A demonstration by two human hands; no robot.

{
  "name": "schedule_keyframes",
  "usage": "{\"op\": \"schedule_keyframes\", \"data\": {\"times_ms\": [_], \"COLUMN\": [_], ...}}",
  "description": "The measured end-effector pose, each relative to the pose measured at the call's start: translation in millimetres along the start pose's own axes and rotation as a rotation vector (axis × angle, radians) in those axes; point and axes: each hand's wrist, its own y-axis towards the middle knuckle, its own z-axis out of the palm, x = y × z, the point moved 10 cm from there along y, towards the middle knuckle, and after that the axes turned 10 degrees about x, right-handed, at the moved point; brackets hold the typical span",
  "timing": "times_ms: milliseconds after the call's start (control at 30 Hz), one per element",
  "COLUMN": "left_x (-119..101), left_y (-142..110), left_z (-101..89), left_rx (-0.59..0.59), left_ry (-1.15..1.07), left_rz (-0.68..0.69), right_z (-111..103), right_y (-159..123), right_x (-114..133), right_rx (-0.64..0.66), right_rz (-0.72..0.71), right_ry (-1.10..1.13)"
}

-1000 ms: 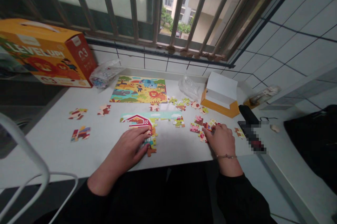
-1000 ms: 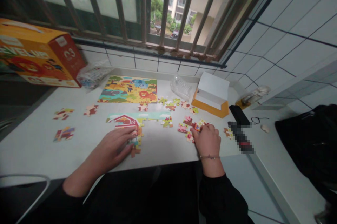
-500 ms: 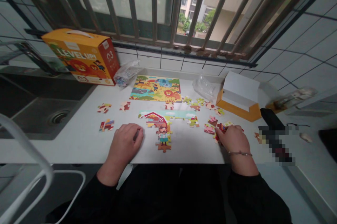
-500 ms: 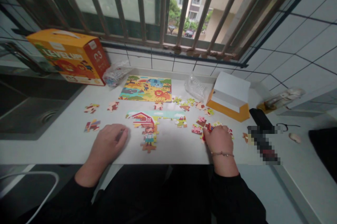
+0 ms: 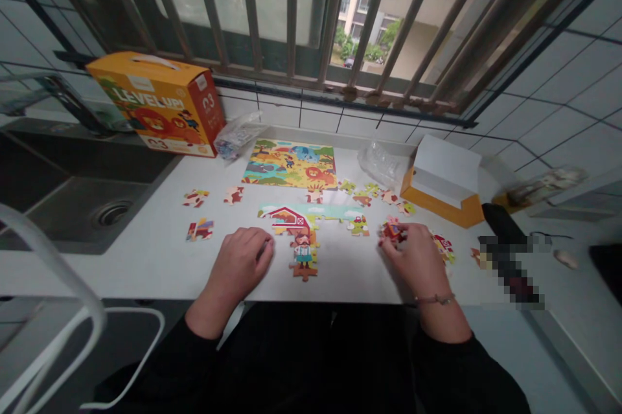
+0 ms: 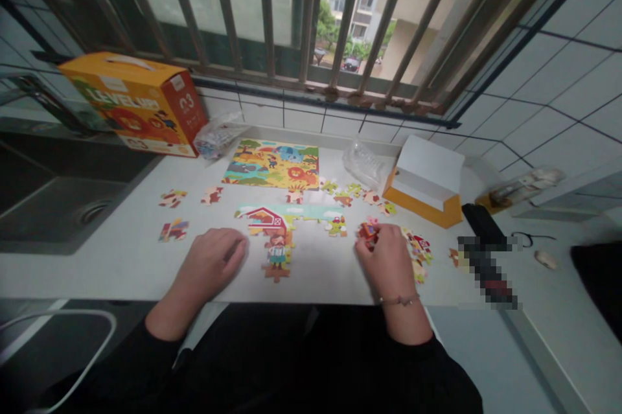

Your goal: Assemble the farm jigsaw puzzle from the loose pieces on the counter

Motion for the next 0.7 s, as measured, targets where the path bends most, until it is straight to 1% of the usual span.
{"op": "schedule_keyframes", "data": {"times_ms": [33,67,133,167,233,300,367,433,567,700], "left_x": [0,-1,-1,-1,0,1,0,-1,-5,-9], "left_y": [0,0,1,1,0,0,0,0,1,2], "left_z": [0.4,0.8,1.8,2.2,2.5,2.7,3.3,4.2,6.2,5.3], "left_rx": [-0.001,0.000,0.004,0.007,0.011,0.014,0.023,0.033,0.057,0.054], "left_ry": [-0.003,-0.007,-0.007,-0.005,-0.005,-0.013,-0.028,-0.043,-0.086,-0.105], "left_rz": [0.006,0.010,0.013,0.011,-0.001,-0.011,-0.011,-0.001,0.048,0.084], "right_z": [3,10,28,38,56,74,90,102,111,111], "right_y": [-2,-5,-11,-13,-14,-10,-5,-2,-1,-1], "right_x": [26,55,111,136,175,203,220,227,224,218], "right_rx": [-0.005,0.018,0.105,0.138,0.166,0.211,0.273,0.327,0.386,0.375], "right_rz": [-0.117,-0.249,-0.485,-0.566,-0.678,-0.721,-0.718,-0.710,-0.684,-0.655], "right_ry": [0.082,0.163,0.289,0.338,0.414,0.478,0.530,0.570,0.651,0.656]}}
